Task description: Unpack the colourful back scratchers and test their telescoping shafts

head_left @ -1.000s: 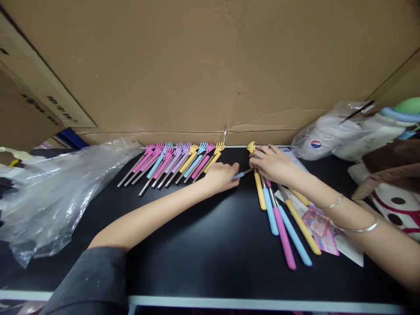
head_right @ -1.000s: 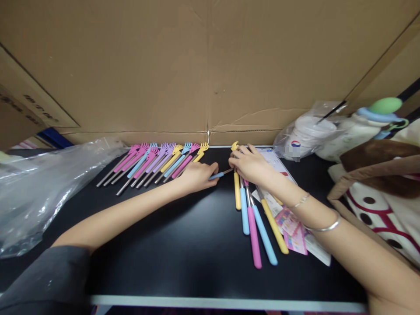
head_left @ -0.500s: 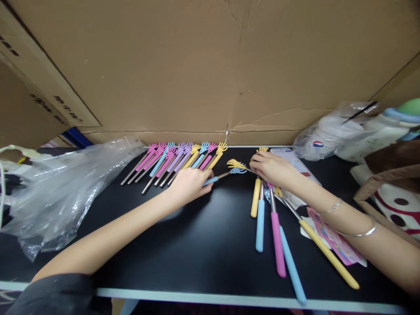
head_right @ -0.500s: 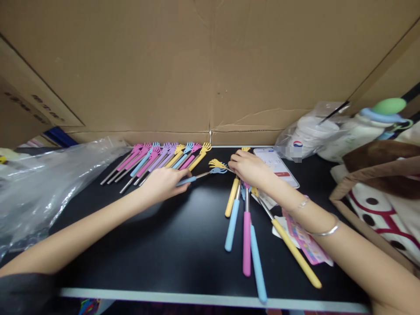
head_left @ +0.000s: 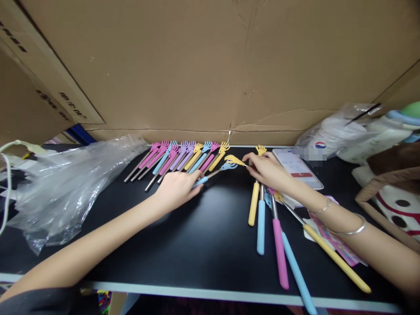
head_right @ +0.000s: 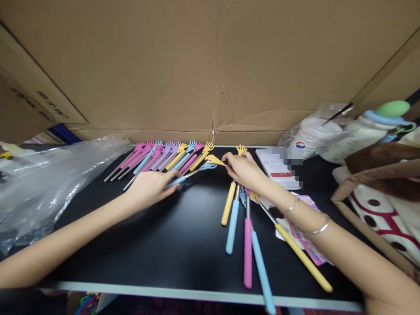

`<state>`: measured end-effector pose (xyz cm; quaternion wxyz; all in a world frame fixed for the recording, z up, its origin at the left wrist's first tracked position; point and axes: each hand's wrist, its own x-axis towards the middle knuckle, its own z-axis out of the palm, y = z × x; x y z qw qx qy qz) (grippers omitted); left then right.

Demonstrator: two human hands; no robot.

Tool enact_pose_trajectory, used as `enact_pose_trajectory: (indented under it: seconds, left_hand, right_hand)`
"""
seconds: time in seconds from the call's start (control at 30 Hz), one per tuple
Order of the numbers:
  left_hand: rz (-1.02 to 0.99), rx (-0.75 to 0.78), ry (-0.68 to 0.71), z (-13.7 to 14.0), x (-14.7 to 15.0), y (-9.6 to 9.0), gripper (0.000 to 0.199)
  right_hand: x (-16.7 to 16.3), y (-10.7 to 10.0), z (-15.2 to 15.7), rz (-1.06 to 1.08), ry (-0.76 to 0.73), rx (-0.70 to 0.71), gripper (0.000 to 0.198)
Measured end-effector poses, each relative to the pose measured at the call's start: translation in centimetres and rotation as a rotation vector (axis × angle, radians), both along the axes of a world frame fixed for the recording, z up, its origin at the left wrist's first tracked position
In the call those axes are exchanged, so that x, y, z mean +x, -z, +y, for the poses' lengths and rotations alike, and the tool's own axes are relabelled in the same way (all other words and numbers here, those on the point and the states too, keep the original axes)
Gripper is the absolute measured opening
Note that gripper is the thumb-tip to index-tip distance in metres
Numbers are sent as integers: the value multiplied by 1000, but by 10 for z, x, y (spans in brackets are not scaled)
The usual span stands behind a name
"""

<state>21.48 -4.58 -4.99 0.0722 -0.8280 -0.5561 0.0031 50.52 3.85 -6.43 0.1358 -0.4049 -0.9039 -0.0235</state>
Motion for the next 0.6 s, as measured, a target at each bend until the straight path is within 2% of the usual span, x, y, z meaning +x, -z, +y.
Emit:
enact_pose_trajectory:
  seconds: [0.13,0.27,0.4,0.47,0.53,0.6]
  left_hand:
    - [-43,-85,-69,-16,-17,-8,32]
    - [-123,-138,-143,-27,-28,-14,30]
    - [-193,-154,-124,-26,-26,-14,29]
    - [-222,-139,-104,-20,-18,-12,31]
    - [-282,-124,-76,-12,-6,-11,33]
    - [-355,-113,-25,-3,10,-11,34]
  right_hand:
    - [4,0,5,87,46,38,20]
    - [6,6,11,6,88,56,18]
    - [3,5,12,-124,193,143,18]
    - [-6,0,6,-64,159,136,18]
    - [-21,-7,-5,130,16,-26,23]
    - [-40,-13,-19,412,-167,-350,31]
